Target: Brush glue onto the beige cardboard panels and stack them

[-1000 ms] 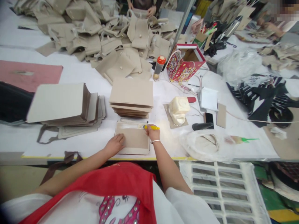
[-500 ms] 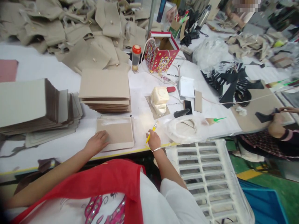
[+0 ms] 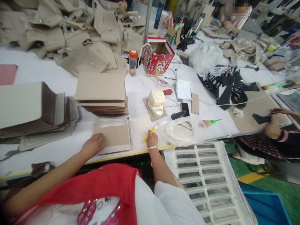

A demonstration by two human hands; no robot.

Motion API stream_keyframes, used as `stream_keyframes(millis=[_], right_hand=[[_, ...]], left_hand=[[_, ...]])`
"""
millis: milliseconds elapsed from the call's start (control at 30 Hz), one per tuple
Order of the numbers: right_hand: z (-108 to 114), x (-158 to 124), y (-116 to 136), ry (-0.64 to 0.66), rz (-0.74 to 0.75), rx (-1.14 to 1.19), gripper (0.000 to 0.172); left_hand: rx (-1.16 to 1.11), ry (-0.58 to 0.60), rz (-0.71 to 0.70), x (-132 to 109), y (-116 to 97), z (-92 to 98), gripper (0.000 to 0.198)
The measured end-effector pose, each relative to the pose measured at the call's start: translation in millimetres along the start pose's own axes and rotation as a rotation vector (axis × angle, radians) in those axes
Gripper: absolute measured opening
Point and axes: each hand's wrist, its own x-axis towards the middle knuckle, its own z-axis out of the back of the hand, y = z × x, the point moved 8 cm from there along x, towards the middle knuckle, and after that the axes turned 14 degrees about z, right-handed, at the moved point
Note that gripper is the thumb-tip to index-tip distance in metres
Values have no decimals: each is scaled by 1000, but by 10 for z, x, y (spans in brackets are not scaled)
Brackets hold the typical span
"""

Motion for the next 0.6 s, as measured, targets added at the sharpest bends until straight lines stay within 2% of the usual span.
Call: stream_keyframes(millis=[100, 200, 267, 300, 333, 433, 467, 500, 533, 600], right_hand=[[194, 29, 37, -85, 39, 53, 21], [588, 45, 168, -240, 60, 226, 19], [894, 61, 313, -325, 68, 433, 18], [1037, 75, 400, -350, 68, 553, 19], [1162, 93, 493, -363, 61, 678, 21], [1389, 160, 804, -332, 33, 1020, 24], [1410, 181, 912, -302, 30, 1107, 24], [1404, 199, 1016, -266, 31, 1176, 24], [1378, 212, 1108, -232, 33, 1225, 24], [1280, 226, 1251, -175, 35, 1278, 23]], left_hand=[[-34, 32, 41, 21, 33, 29, 36], [-190, 29, 154, 78, 29, 135, 46], [-413, 74, 229, 129, -74, 197, 49], [-567, 149, 265, 156, -164, 194, 49], [-747, 279, 302, 178, -288, 155, 49], [-1435, 848, 442, 158, -803, 5, 51], [-1662, 941, 480, 181, -929, 30, 50], [-1860, 965, 519, 229, -993, 67, 48], [-2013, 914, 565, 295, -986, 96, 44], [-2158, 706, 682, 407, -832, 102, 36]])
